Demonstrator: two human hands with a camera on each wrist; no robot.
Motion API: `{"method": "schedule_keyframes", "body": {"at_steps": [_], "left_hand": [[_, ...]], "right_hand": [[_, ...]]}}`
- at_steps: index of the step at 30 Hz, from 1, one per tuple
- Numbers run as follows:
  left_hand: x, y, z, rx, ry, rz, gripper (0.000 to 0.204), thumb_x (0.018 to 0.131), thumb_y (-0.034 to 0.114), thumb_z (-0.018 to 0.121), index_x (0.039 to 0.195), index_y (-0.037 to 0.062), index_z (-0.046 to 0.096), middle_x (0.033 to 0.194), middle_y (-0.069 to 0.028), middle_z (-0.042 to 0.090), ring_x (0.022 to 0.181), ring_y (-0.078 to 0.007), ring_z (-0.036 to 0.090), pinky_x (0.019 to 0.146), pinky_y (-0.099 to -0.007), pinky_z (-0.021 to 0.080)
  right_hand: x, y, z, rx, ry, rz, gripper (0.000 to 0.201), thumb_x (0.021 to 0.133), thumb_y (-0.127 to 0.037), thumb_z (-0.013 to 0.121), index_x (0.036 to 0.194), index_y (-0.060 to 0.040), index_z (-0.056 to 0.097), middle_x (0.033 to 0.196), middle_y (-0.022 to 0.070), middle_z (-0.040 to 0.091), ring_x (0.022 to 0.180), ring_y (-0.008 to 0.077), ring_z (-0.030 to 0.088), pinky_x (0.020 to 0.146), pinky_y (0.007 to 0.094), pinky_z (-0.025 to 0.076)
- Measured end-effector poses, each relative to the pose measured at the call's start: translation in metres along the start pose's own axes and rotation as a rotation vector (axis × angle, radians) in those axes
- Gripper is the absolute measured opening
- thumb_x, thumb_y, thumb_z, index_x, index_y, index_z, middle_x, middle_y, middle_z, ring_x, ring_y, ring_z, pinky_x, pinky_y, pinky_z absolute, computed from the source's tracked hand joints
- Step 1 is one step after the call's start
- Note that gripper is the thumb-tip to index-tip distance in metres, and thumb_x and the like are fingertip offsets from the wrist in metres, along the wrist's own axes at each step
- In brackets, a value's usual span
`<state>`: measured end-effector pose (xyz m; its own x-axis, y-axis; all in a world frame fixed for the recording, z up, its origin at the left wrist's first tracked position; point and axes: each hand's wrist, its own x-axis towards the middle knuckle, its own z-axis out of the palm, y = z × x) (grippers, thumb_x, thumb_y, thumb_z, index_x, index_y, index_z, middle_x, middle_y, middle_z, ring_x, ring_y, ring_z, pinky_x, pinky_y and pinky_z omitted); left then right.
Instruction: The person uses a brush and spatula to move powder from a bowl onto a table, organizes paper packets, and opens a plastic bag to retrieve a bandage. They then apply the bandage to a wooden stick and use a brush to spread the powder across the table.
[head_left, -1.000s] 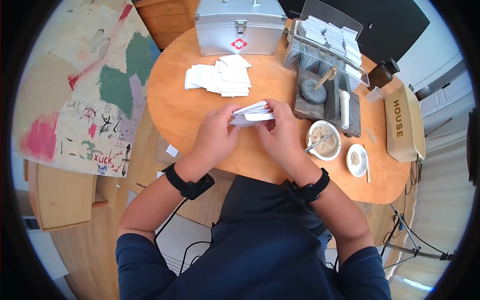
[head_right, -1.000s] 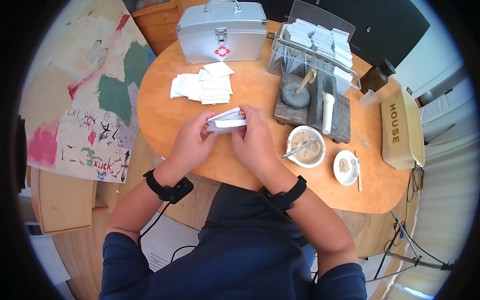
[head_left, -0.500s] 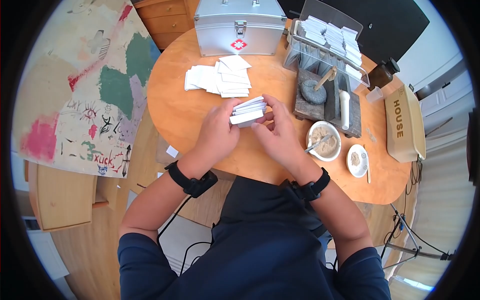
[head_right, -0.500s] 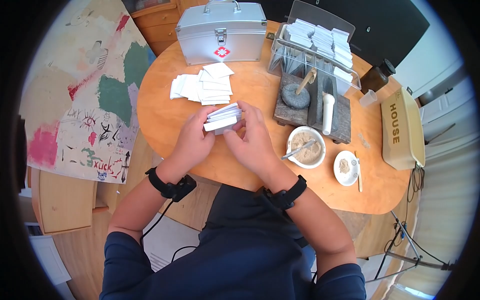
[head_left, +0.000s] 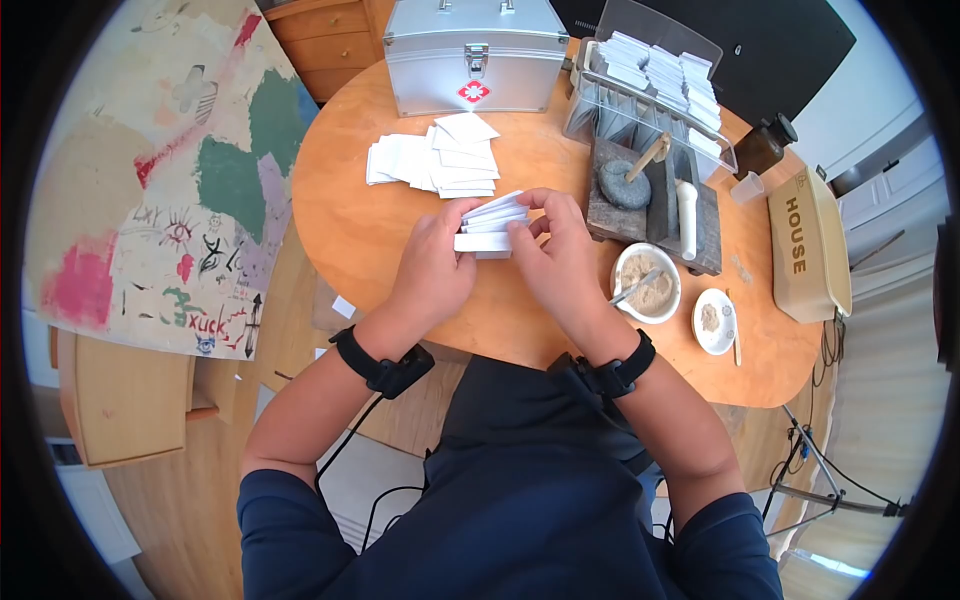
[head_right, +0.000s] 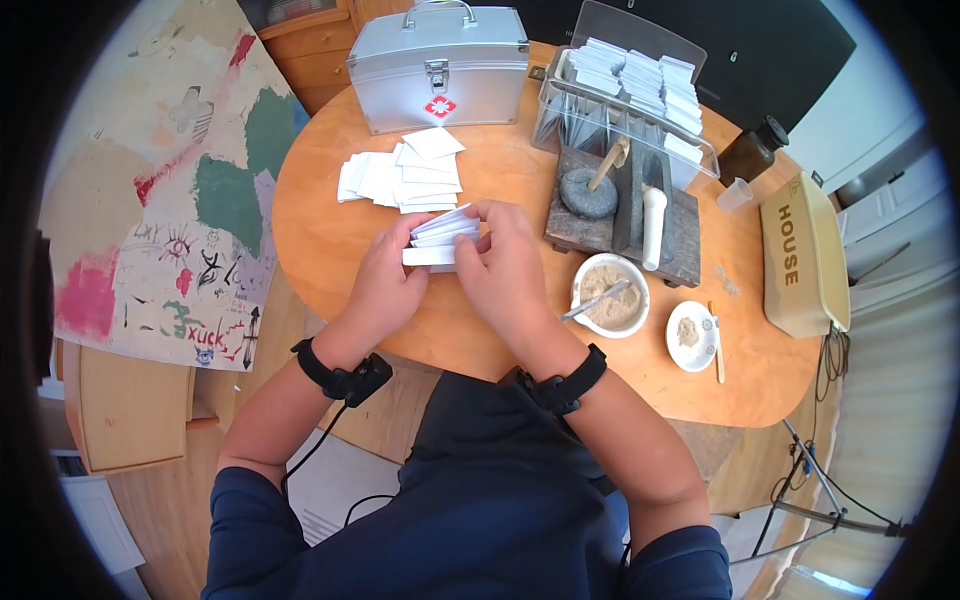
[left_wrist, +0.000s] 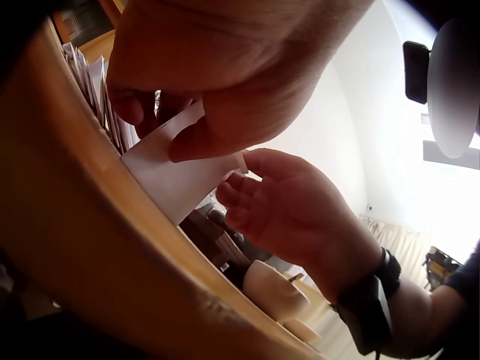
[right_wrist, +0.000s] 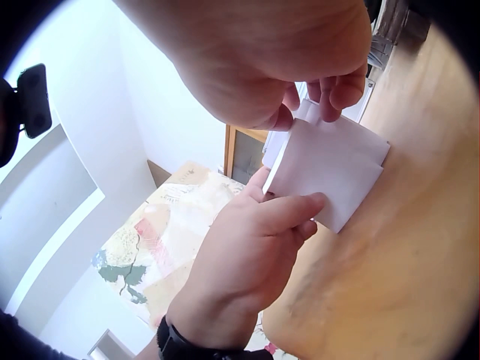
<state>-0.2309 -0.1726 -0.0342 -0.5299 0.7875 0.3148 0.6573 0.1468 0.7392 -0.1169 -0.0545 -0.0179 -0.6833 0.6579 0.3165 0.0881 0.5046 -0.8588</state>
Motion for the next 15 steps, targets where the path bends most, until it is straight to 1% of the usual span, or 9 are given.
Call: {"method": "schedule_keyframes", "body": {"at_steps": [1,3,4,6,7,9,10,12,15], "left_hand": [[0.0004,-0.0006,0.0005,0.002,0.004,0.005,0.045,0.079,-0.005,0.056,0.123,0.0044,0.049,0.107,-0.0179,0.057,0.098,-0.0311,0.057,0.083,-0.0374,0.048],[0.0005,-0.0012,0.001,0.004,0.009,0.01,0.045,0.079,-0.004,0.056,0.123,0.0044,0.05,0.106,-0.0181,0.057,0.098,-0.0318,0.057,0.083,-0.0377,0.047],[0.0004,-0.0013,0.0012,0.009,0.012,0.005,0.045,0.079,-0.004,0.056,0.123,0.0041,0.049,0.107,-0.018,0.058,0.098,-0.0317,0.057,0.083,-0.0377,0.047],[0.0005,-0.0021,0.0015,0.014,0.016,0.001,0.045,0.079,-0.003,0.056,0.123,0.0038,0.049,0.107,-0.0179,0.058,0.098,-0.0316,0.057,0.082,-0.0376,0.047],[0.0009,-0.003,0.0017,-0.014,0.01,0.002,0.045,0.079,-0.003,0.056,0.123,0.0034,0.049,0.107,-0.0177,0.058,0.097,-0.0313,0.058,0.082,-0.0377,0.048],[0.002,-0.0036,0.0013,-0.043,0.007,0.003,0.045,0.079,-0.003,0.056,0.123,0.003,0.049,0.108,-0.0176,0.058,0.097,-0.0309,0.058,0.082,-0.0377,0.048],[0.002,-0.0038,0.001,-0.036,0.008,0.015,0.044,0.079,-0.002,0.056,0.123,0.0026,0.049,0.108,-0.0174,0.058,0.097,-0.03,0.059,0.082,-0.0371,0.048],[0.0018,-0.0045,0.001,-0.029,0.009,0.028,0.044,0.08,-0.002,0.057,0.123,0.0022,0.049,0.108,-0.0172,0.058,0.096,-0.0291,0.059,0.081,-0.0364,0.049],[0.0015,-0.006,0.0015,-0.031,-0.008,-0.007,0.043,0.08,-0.001,0.057,0.122,0.0019,0.05,0.107,-0.0164,0.058,0.096,-0.0272,0.059,0.08,-0.0346,0.049]], "right_hand": [[-0.0001,-0.0015,-0.0006,-0.001,0.0,0.0,0.032,0.083,-0.005,0.06,0.114,0.0001,0.057,0.102,0.0154,0.055,0.072,0.022,0.059,0.066,0.0332,0.05],[-0.0002,-0.0036,-0.0014,-0.022,-0.021,-0.084,0.031,0.082,-0.005,0.06,0.113,-0.0002,0.059,0.102,0.0154,0.055,0.074,0.0237,0.059,0.069,0.0344,0.051],[-0.0002,-0.004,-0.002,-0.022,-0.022,-0.084,0.031,0.082,-0.005,0.06,0.113,-0.0002,0.059,0.102,0.0154,0.055,0.074,0.0237,0.059,0.069,0.0344,0.051],[-0.0001,-0.0041,-0.0034,-0.112,-0.084,-0.051,0.03,0.082,-0.005,0.06,0.111,0.0003,0.06,0.102,0.0164,0.056,0.079,0.0258,0.06,0.072,0.0357,0.051],[-0.0001,-0.0037,-0.0035,-0.112,-0.083,-0.051,0.03,0.082,-0.005,0.06,0.111,0.0003,0.06,0.102,0.0164,0.056,0.079,0.0258,0.06,0.072,0.0357,0.051],[0.0003,-0.002,-0.0027,-0.174,-0.089,-0.068,0.03,0.08,-0.005,0.06,0.109,0.0004,0.061,0.102,0.0167,0.057,0.082,0.0297,0.06,0.075,0.0376,0.051],[0.0009,-0.0012,-0.0027,-0.174,-0.09,-0.069,0.03,0.08,-0.005,0.06,0.109,0.0004,0.061,0.102,0.0167,0.057,0.082,0.0297,0.06,0.075,0.0376,0.051],[0.003,0.0002,-0.0032,-0.307,-0.002,-0.31,0.029,0.079,-0.005,0.06,0.107,-0.0008,0.062,0.1,0.0156,0.057,0.087,0.0323,0.059,0.078,0.0393,0.05],[0.0045,-0.0023,-0.0037,-0.342,-0.016,-0.357,0.026,0.078,-0.005,0.06,0.104,-0.003,0.063,0.099,0.0143,0.057,0.091,0.0328,0.058,0.079,0.0404,0.049]]}}
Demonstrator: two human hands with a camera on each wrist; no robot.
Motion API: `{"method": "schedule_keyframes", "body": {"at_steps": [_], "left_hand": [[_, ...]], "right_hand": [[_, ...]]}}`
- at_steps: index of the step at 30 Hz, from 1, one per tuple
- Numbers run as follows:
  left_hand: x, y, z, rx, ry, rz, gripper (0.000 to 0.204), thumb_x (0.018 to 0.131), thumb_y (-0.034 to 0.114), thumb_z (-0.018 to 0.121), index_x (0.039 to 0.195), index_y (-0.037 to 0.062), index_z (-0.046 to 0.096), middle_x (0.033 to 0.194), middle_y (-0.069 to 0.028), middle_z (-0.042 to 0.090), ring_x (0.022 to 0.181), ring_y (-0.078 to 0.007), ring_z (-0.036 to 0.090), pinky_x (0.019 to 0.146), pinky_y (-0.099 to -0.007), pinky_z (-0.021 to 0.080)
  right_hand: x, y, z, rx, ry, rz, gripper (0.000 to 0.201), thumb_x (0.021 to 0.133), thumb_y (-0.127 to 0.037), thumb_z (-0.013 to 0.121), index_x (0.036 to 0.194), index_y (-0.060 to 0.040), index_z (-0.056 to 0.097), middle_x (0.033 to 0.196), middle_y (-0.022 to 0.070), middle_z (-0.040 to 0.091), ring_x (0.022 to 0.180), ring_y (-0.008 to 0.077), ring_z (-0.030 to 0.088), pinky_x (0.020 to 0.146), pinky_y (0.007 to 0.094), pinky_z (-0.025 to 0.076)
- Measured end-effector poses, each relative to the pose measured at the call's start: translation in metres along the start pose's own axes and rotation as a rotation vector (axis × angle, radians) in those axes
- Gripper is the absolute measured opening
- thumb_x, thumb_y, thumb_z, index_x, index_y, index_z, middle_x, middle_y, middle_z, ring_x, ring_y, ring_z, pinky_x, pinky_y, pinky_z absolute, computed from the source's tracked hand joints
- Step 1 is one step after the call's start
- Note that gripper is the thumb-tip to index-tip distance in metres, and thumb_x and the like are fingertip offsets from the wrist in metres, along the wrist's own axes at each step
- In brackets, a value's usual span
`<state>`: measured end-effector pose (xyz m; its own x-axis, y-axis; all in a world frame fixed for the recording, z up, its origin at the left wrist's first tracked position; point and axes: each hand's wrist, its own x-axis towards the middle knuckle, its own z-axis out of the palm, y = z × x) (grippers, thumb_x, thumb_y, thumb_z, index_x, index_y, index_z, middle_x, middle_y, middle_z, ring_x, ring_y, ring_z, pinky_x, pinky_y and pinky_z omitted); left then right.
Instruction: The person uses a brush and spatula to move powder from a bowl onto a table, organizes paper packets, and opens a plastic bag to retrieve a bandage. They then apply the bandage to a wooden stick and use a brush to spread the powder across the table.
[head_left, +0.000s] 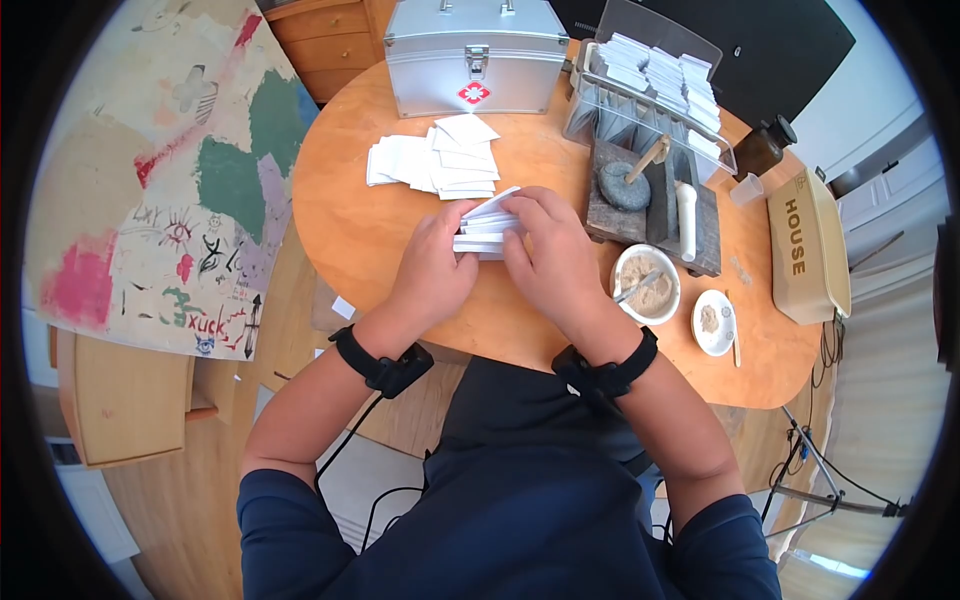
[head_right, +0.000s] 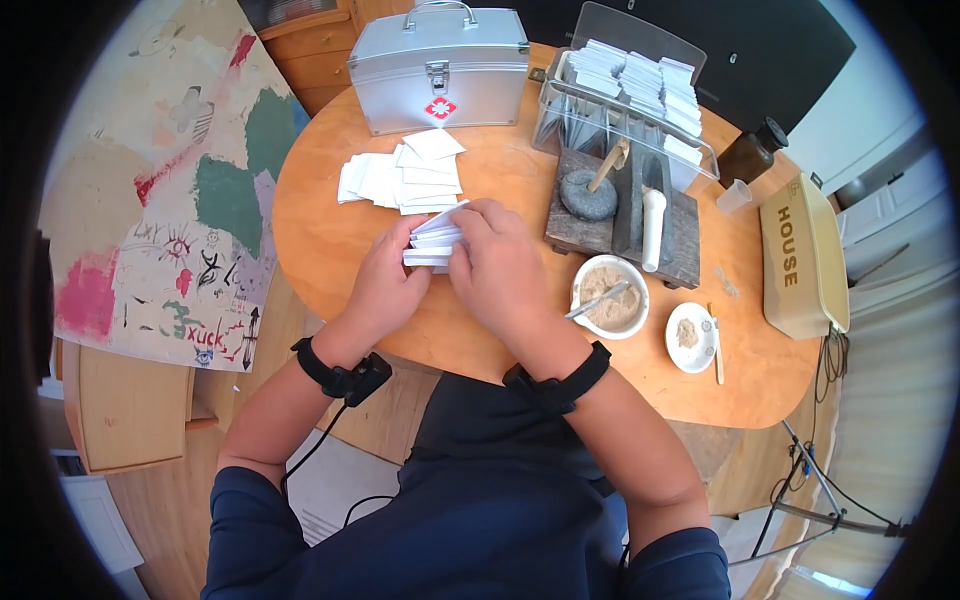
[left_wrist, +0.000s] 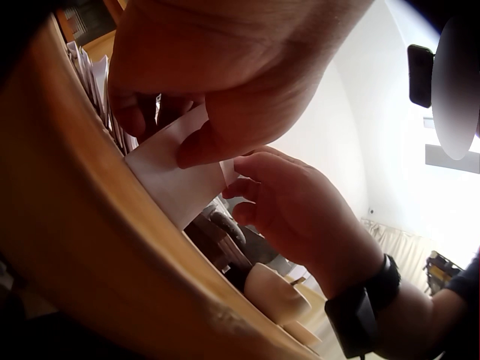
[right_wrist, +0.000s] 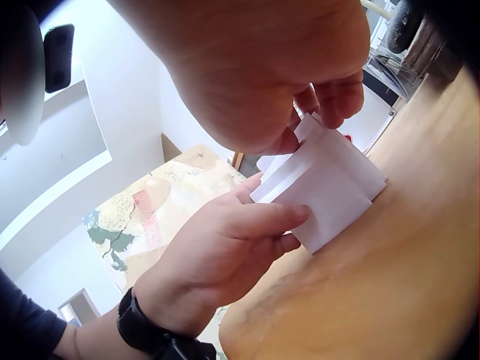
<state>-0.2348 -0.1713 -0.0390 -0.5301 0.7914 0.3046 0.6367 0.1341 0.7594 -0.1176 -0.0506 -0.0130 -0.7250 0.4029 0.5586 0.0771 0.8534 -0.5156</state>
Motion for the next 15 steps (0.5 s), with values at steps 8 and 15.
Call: {"method": "schedule_keyframes", "body": {"at_steps": [8,15], "left_hand": [[0.0,0.001,-0.001,-0.145,0.021,-0.034,0.048,0.08,-0.005,0.053,0.126,0.003,0.045,0.11,-0.014,0.058,0.095,-0.0226,0.059,0.081,-0.0323,0.049],[0.003,0.004,-0.007,-0.031,0.008,0.154,0.045,0.077,-0.006,0.054,0.12,0.0061,0.049,0.117,-0.0138,0.054,0.104,-0.0267,0.057,0.084,-0.0346,0.048]], "right_hand": [[0.001,-0.004,-0.002,-0.031,-0.09,0.06,0.02,0.08,-0.006,0.059,0.099,-0.0053,0.065,0.093,0.0126,0.06,0.09,0.0317,0.058,0.078,0.0409,0.049],[0.0,0.001,0.0,-0.023,-0.073,0.021,0.014,0.08,-0.007,0.059,0.092,-0.004,0.065,0.087,0.013,0.06,0.088,0.0321,0.058,0.077,0.0414,0.049]]}}
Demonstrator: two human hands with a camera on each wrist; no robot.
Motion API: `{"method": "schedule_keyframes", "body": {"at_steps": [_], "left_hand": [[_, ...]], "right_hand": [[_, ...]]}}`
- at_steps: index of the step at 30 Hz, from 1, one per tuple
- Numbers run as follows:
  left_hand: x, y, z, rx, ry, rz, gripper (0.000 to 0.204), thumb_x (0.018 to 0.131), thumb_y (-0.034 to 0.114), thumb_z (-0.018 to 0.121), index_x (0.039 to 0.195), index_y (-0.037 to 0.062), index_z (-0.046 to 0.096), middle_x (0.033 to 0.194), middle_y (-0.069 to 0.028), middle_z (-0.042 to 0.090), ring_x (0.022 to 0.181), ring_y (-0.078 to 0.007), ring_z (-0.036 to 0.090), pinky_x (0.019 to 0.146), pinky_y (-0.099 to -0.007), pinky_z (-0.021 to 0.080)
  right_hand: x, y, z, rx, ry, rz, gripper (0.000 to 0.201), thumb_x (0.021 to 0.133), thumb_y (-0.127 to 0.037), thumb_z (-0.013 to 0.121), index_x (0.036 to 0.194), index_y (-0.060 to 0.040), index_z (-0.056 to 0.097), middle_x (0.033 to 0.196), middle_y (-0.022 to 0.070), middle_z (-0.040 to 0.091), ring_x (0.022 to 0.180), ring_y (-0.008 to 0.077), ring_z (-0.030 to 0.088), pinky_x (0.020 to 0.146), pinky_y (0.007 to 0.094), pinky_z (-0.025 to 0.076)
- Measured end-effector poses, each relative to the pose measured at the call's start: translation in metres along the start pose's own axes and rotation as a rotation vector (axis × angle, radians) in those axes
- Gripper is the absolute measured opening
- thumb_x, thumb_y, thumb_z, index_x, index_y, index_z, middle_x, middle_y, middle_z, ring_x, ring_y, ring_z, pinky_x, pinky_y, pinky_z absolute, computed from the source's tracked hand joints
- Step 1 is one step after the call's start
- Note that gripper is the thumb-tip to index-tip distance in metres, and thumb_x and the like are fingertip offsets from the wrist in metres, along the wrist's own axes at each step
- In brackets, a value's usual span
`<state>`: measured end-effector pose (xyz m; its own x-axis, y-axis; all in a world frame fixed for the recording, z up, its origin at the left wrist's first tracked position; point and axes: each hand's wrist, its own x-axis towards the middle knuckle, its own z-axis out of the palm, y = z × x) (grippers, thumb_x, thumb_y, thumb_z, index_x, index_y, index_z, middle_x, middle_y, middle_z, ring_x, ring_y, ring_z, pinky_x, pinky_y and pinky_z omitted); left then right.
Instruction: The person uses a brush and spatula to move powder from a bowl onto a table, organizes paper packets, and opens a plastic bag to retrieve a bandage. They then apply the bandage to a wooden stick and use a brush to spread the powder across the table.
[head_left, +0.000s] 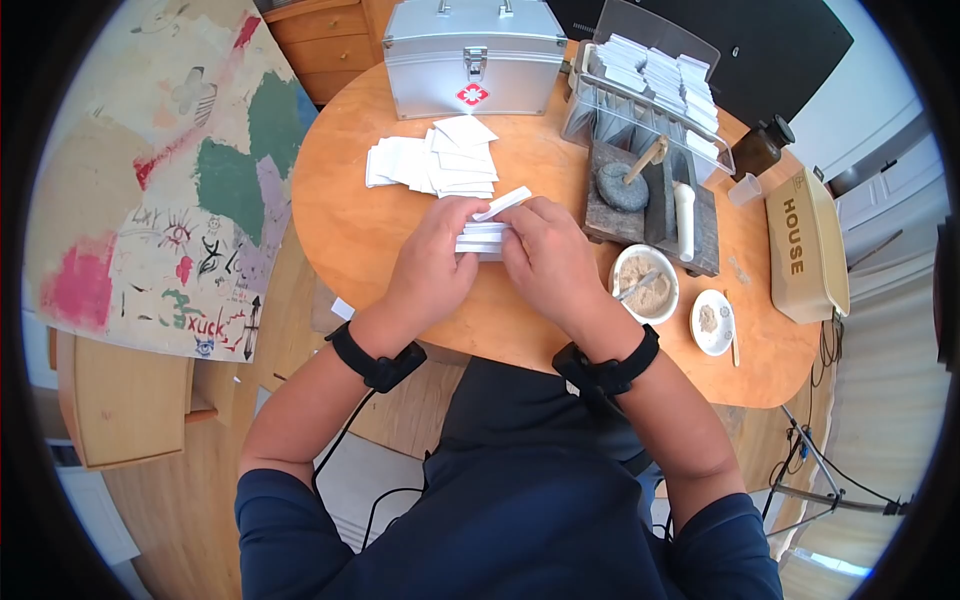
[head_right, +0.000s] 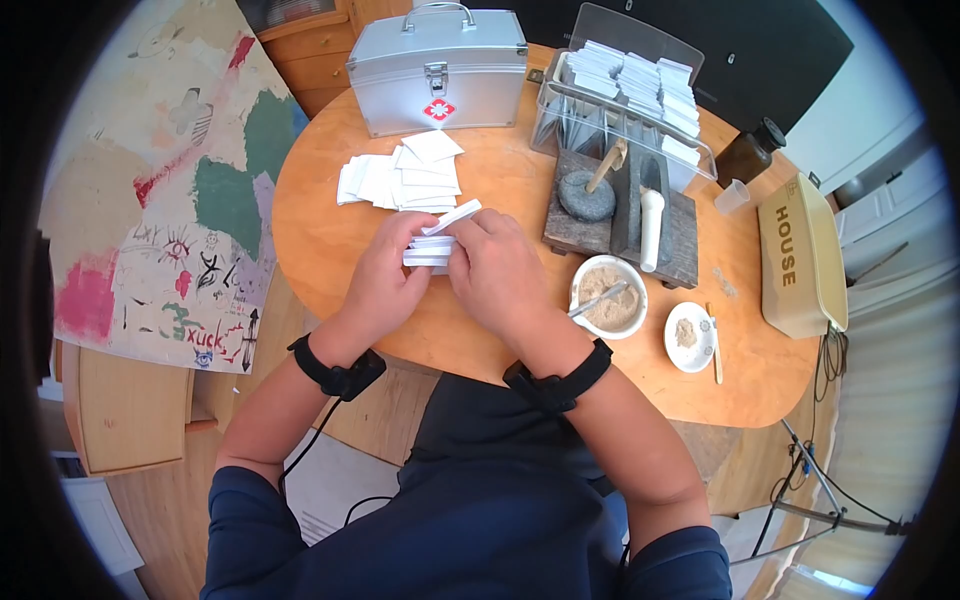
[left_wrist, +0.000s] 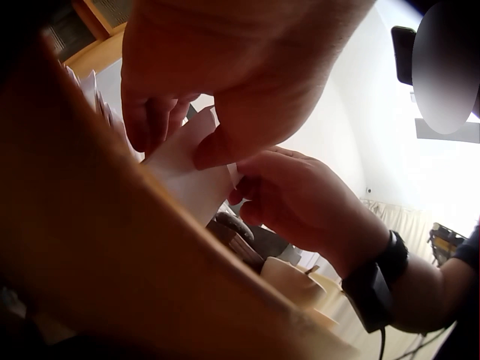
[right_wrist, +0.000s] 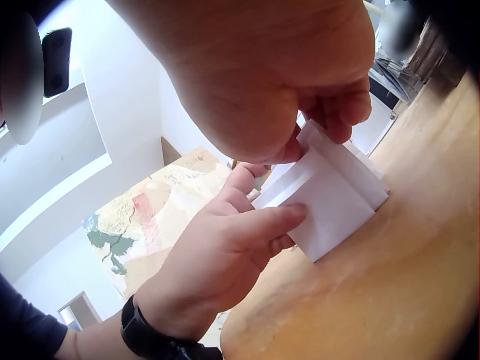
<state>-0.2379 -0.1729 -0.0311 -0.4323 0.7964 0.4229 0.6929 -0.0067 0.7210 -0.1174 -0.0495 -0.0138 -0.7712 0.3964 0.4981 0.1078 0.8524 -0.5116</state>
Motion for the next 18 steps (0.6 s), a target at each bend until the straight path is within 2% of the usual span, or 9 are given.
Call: {"method": "schedule_keyframes", "body": {"at_steps": [2,7,9,11,12,13,15,17,18], "left_hand": [[0.001,-0.004,0.001,0.041,0.011,0.078,0.042,0.075,-0.006,0.055,0.115,0.0062,0.051,0.118,-0.0137,0.053,0.102,-0.0305,0.056,0.083,-0.035,0.048],[0.003,-0.005,0.0,0.072,-0.009,0.037,0.034,0.076,-0.003,0.056,0.109,0.0036,0.054,0.11,-0.0144,0.056,0.096,-0.0329,0.057,0.08,-0.0357,0.048],[0.003,-0.008,0.002,0.06,-0.044,-0.009,0.032,0.076,-0.003,0.056,0.107,0.0029,0.054,0.107,-0.0146,0.057,0.095,-0.0335,0.057,0.08,-0.0365,0.048],[0.002,-0.014,0.003,0.173,0.019,0.074,0.029,0.077,-0.002,0.057,0.105,0.0025,0.055,0.101,-0.0152,0.058,0.094,-0.0337,0.057,0.081,-0.0378,0.047],[0.002,-0.014,0.001,0.185,-0.008,0.067,0.034,0.077,-0.001,0.058,0.111,0.0032,0.053,0.099,-0.0167,0.059,0.095,-0.0351,0.057,0.082,-0.0388,0.047],[-0.001,-0.013,0.001,0.188,-0.014,0.054,0.034,0.077,-0.001,0.058,0.111,0.0032,0.053,0.099,-0.0167,0.059,0.095,-0.0351,0.057,0.082,-0.0388,0.047],[0.003,-0.01,0.002,0.085,0.009,-0.065,0.042,0.079,-0.001,0.058,0.119,0.0035,0.048,0.1,-0.0171,0.06,0.097,-0.0353,0.058,0.083,-0.0393,0.046],[0.003,-0.008,0.002,0.063,0.025,-0.062,0.044,0.079,-0.001,0.058,0.122,0.0025,0.046,0.105,-0.018,0.059,0.1,-0.0352,0.057,0.085,-0.0396,0.046],[0.002,-0.006,0.003,0.035,0.035,-0.062,0.047,0.079,-0.002,0.058,0.124,0.0015,0.043,0.109,-0.019,0.058,0.102,-0.0351,0.057,0.087,-0.0399,0.045]], "right_hand": [[0.0,-0.001,-0.003,0.01,-0.032,0.031,0.013,0.08,-0.007,0.059,0.092,-0.0039,0.065,0.088,0.0138,0.06,0.088,0.0325,0.058,0.077,0.0416,0.049],[-0.001,0.0,-0.005,0.042,-0.073,0.084,0.013,0.081,-0.008,0.06,0.091,-0.002,0.064,0.09,0.0164,0.061,0.089,0.0348,0.059,0.076,0.0428,0.048],[-0.001,0.005,-0.003,0.102,-0.089,0.111,0.026,0.08,-0.013,0.064,0.102,0.0003,0.061,0.091,0.0175,0.061,0.091,0.0357,0.06,0.076,0.0428,0.049],[0.004,-0.005,-0.013,0.091,-0.139,0.153,0.035,0.078,-0.014,0.066,0.108,0.001,0.057,0.093,0.019,0.06,0.091,0.0364,0.06,0.076,0.0425,0.05],[0.004,-0.008,-0.015,0.074,-0.169,0.18,0.044,0.077,-0.015,0.068,0.115,0.0017,0.054,0.094,0.0205,0.06,0.091,0.037,0.061,0.077,0.0422,0.05],[0.003,-0.006,-0.012,0.084,-0.179,0.185,0.044,0.077,-0.015,0.068,0.115,0.0017,0.054,0.094,0.0205,0.06,0.091,0.037,0.061,0.077,0.0422,0.05],[0.006,-0.002,-0.01,-0.009,-0.164,0.195,0.055,0.074,-0.014,0.07,0.123,0.0012,0.048,0.101,0.0237,0.057,0.092,0.0386,0.061,0.08,0.0418,0.05],[0.007,0.003,-0.004,-0.022,-0.175,0.224,0.048,0.073,-0.008,0.067,0.117,0.0025,0.052,0.104,0.0252,0.054,0.092,0.0405,0.059,0.081,0.0427,0.05],[0.004,0.008,0.005,-0.037,-0.124,0.161,0.043,0.074,-0.007,0.067,0.114,0.0027,0.055,0.101,0.0227,0.055,0.088,0.037,0.06,0.079,0.0404,0.051]]}}
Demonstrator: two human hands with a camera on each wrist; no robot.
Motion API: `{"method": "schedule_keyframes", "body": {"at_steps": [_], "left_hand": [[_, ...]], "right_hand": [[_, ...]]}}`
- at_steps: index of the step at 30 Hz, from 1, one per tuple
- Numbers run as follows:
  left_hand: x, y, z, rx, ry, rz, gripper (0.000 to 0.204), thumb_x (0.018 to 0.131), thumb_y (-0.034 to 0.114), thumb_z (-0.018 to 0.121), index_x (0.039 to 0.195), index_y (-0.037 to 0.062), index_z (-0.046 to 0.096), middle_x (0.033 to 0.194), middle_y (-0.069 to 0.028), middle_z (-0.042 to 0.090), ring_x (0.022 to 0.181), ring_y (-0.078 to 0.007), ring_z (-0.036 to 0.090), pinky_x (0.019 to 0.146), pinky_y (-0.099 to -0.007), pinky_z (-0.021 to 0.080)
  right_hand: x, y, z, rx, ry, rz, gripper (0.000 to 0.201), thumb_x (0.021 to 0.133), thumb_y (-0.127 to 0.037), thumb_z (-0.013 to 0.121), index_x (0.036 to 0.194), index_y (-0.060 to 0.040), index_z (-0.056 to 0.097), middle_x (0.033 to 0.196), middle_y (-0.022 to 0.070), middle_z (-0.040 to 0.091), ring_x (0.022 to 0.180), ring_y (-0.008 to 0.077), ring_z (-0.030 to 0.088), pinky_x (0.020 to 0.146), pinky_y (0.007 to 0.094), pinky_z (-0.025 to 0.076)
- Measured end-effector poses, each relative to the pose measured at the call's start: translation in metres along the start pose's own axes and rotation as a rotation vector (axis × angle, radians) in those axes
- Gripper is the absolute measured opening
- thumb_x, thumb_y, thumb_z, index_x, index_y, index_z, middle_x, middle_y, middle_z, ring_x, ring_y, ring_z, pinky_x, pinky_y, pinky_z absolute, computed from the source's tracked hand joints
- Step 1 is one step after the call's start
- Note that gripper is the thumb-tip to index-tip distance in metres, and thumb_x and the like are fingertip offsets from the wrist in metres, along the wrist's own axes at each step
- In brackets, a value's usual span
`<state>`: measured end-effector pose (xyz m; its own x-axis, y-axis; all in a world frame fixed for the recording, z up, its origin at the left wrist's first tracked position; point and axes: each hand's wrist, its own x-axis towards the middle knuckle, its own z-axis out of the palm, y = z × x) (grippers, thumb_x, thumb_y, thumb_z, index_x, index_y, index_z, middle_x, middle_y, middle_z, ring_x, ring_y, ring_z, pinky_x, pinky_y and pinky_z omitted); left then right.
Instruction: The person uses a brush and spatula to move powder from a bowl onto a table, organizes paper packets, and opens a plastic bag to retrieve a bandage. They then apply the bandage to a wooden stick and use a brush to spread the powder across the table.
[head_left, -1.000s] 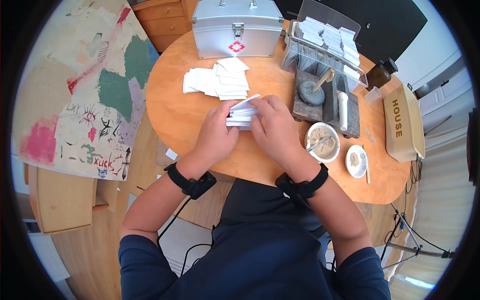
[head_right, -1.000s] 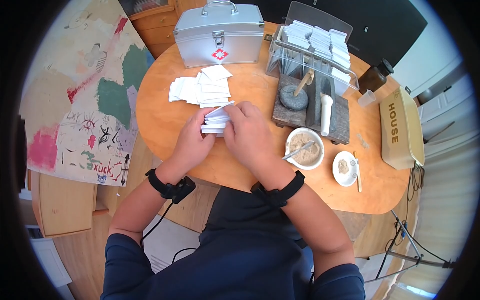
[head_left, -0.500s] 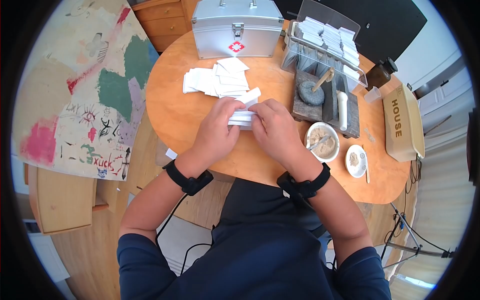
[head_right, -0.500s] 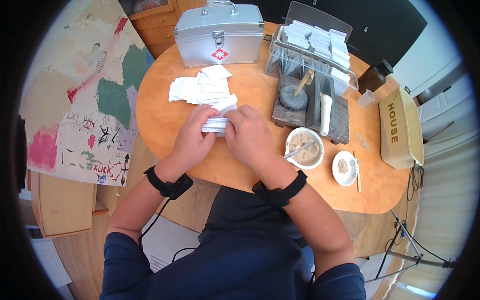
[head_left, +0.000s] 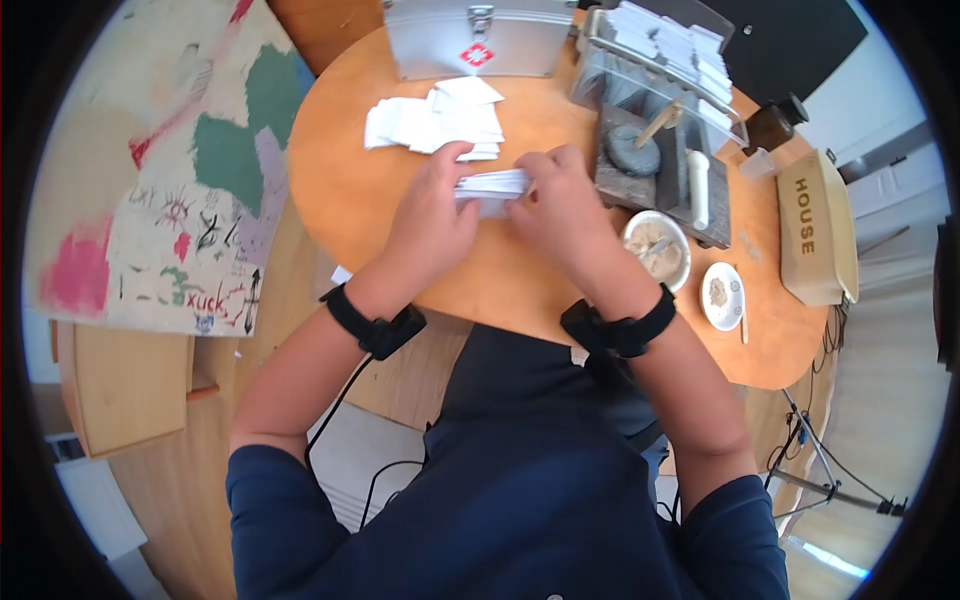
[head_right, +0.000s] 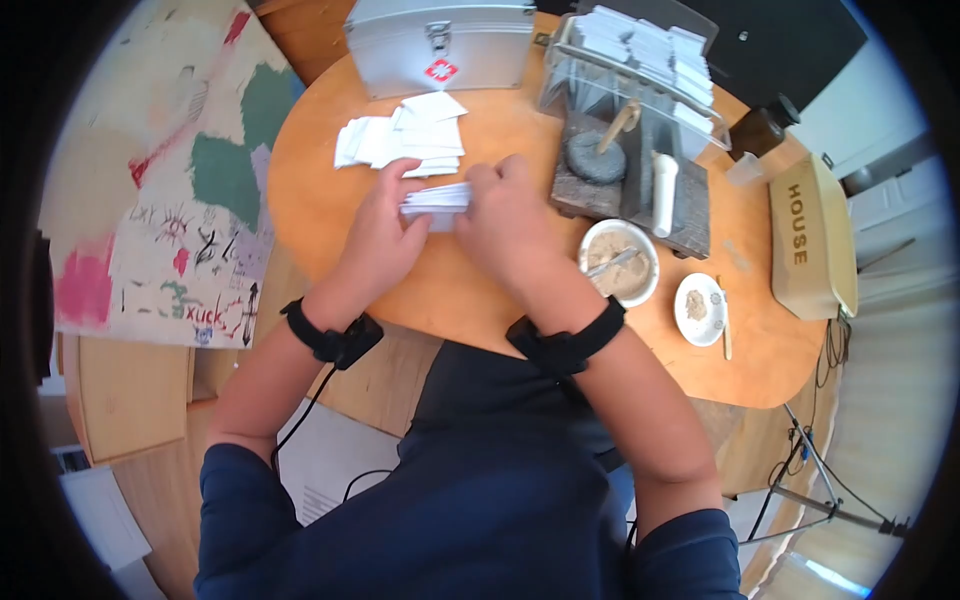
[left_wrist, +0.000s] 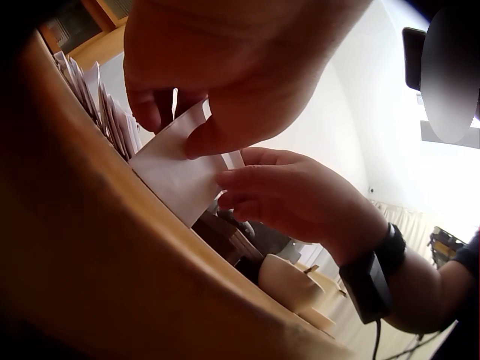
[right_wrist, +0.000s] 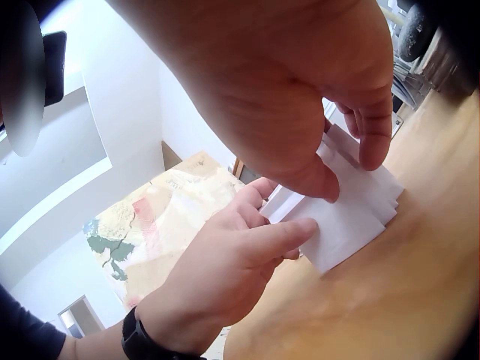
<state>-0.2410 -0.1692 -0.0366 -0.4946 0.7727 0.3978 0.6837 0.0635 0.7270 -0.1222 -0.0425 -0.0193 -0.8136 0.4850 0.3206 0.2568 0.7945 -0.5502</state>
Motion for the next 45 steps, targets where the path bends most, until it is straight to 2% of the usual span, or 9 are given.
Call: {"method": "schedule_keyframes", "body": {"at_steps": [4,9,11,19,23,25,36,38,45], "left_hand": [[-0.002,-0.009,0.006,0.107,-0.009,0.068,0.047,0.079,-0.001,0.057,0.123,-0.0012,0.044,0.116,-0.0234,0.055,0.109,-0.0387,0.053,0.093,-0.0442,0.043],[-0.003,-0.004,0.003,0.149,-0.075,0.022,0.044,0.079,-0.003,0.057,0.121,-0.0015,0.045,0.112,-0.0216,0.055,0.105,-0.0371,0.054,0.091,-0.0433,0.044],[-0.002,-0.001,0.001,-0.022,-0.068,-0.121,0.042,0.079,-0.005,0.058,0.119,-0.0019,0.046,0.108,-0.019,0.056,0.102,-0.0338,0.056,0.089,-0.0404,0.045],[-0.002,-0.008,0.005,-0.418,-0.196,-0.153,0.023,0.085,0.001,0.058,0.108,0.0005,0.054,0.092,-0.0116,0.062,0.082,-0.0231,0.063,0.072,-0.0327,0.049],[-0.004,0.002,0.007,-0.34,-0.162,-0.131,0.019,0.086,0.002,0.057,0.105,-0.001,0.054,0.08,-0.0125,0.062,0.07,-0.0232,0.064,0.063,-0.0325,0.049],[0.0,0.016,0.003,-0.251,-0.291,-0.202,0.01,0.091,0.0,0.055,0.1,-0.002,0.052,0.087,-0.0081,0.064,0.079,-0.0112,0.063,0.07,-0.0268,0.05],[0.009,0.05,0.015,-0.287,-0.359,-0.132,0.011,0.09,0.001,0.055,0.101,-0.0004,0.052,0.083,-0.0088,0.062,0.075,-0.0146,0.062,0.068,-0.0281,0.049],[0.011,0.053,0.016,-0.1,-0.213,-0.067,0.02,0.084,0.0,0.056,0.104,0.0005,0.054,0.081,-0.0181,0.06,0.071,-0.0321,0.061,0.064,-0.0387,0.047],[0.02,0.08,0.011,0.074,-0.245,0.047,0.015,0.084,0.0,0.057,0.098,0.0008,0.054,0.08,-0.0197,0.056,0.072,-0.0366,0.058,0.063,-0.0401,0.046]], "right_hand": [[-0.002,0.0,0.012,0.088,0.098,-0.08,0.02,0.074,-0.005,0.063,0.093,-0.0001,0.062,0.094,0.0219,0.057,0.086,0.0386,0.059,0.077,0.0434,0.05],[-0.001,-0.012,0.0,-0.053,-0.085,-0.014,0.012,0.074,-0.003,0.061,0.086,-0.0015,0.059,0.087,0.017,0.059,0.087,0.0356,0.06,0.074,0.0429,0.05],[-0.003,-0.017,-0.003,-0.025,-0.061,-0.043,0.012,0.074,-0.003,0.061,0.086,-0.002,0.061,0.086,0.0164,0.06,0.084,0.0355,0.06,0.073,0.0432,0.05],[-0.01,-0.022,-0.032,0.123,0.071,-0.076,0.01,0.076,-0.004,0.062,0.085,-0.0018,0.062,0.086,0.0169,0.061,0.079,0.036,0.061,0.069,0.0442,0.049],[-0.014,-0.019,-0.041,0.074,-0.043,-0.047,0.01,0.077,-0.007,0.062,0.086,-0.002,0.062,0.084,0.0166,0.061,0.079,0.0354,0.061,0.068,0.0435,0.049],[-0.019,-0.021,-0.053,-0.012,-0.067,-0.019,0.009,0.078,-0.012,0.06,0.08,-0.0028,0.059,0.081,0.0167,0.061,0.074,0.0365,0.062,0.065,0.0463,0.05],[-0.02,-0.014,-0.091,-0.127,-0.098,-0.1,0.008,0.079,-0.012,0.064,0.082,-0.0038,0.063,0.077,0.0132,0.061,0.072,0.0334,0.063,0.063,0.0419,0.051],[-0.025,-0.012,-0.102,-0.2,-0.094,-0.071,0.009,0.079,-0.012,0.064,0.079,-0.0035,0.062,0.078,0.0131,0.061,0.072,0.0336,0.063,0.063,0.0419,0.051],[-0.027,0.002,-0.112,-0.16,-0.04,-0.211,0.003,0.075,-0.007,0.062,0.074,-0.0046,0.06,0.076,0.0117,0.056,0.067,0.0303,0.062,0.059,0.038,0.051]]}}
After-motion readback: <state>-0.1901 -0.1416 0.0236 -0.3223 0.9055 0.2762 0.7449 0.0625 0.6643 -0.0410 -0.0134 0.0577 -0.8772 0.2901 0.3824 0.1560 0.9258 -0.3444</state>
